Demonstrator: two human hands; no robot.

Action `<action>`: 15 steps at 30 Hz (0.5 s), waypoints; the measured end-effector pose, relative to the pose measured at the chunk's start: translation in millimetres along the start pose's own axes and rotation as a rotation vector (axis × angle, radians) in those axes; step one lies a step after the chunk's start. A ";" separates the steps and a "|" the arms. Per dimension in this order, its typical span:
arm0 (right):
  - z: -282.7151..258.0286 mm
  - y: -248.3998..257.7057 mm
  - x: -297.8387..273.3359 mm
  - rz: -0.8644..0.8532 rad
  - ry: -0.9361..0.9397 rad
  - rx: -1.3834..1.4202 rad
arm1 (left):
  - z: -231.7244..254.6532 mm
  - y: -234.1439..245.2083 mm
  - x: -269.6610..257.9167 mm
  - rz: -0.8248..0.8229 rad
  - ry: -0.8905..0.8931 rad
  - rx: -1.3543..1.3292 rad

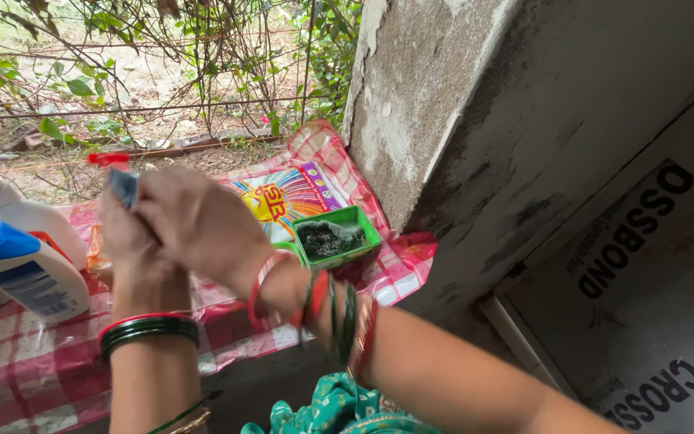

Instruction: The person cleans various toiletry items including a soap dish, bottles, and a toothbrush holder using a cloth and reorganizes them on a ledge.

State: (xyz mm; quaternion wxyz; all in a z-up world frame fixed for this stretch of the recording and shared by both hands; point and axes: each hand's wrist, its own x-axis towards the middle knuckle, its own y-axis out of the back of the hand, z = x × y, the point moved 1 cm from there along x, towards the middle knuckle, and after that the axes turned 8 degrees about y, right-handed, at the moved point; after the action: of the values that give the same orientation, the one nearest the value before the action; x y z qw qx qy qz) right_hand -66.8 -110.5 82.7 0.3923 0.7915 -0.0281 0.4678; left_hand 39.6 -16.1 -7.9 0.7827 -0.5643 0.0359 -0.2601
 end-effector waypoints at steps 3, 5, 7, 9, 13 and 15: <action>31.3 -2.7 29.7 0.047 -0.076 -0.043 | -13.3 -36.7 1.1 0.125 -0.049 -0.004; 44.3 1.9 42.1 0.068 -0.072 -0.043 | -17.6 -47.7 2.5 0.215 -0.047 -0.061; 41.9 4.0 42.4 0.085 -0.068 -0.044 | -14.9 -40.6 4.2 0.210 -0.057 -0.059; 24.5 4.8 26.9 0.099 -0.090 0.001 | -9.4 -16.9 9.7 0.207 -0.070 -0.060; -18.5 8.9 -4.8 0.089 -0.006 0.022 | 11.8 32.5 11.3 -0.072 -0.099 -0.049; -25.4 8.6 -9.2 0.093 0.048 0.031 | 11.9 31.8 10.6 -0.245 -0.089 -0.034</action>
State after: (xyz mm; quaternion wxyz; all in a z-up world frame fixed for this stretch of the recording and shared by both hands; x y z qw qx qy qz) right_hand -93.8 -102.9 87.3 0.3585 0.7838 -0.0484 0.5047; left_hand 64.5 -3.4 -29.8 0.7361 -0.5888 -0.0635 -0.3276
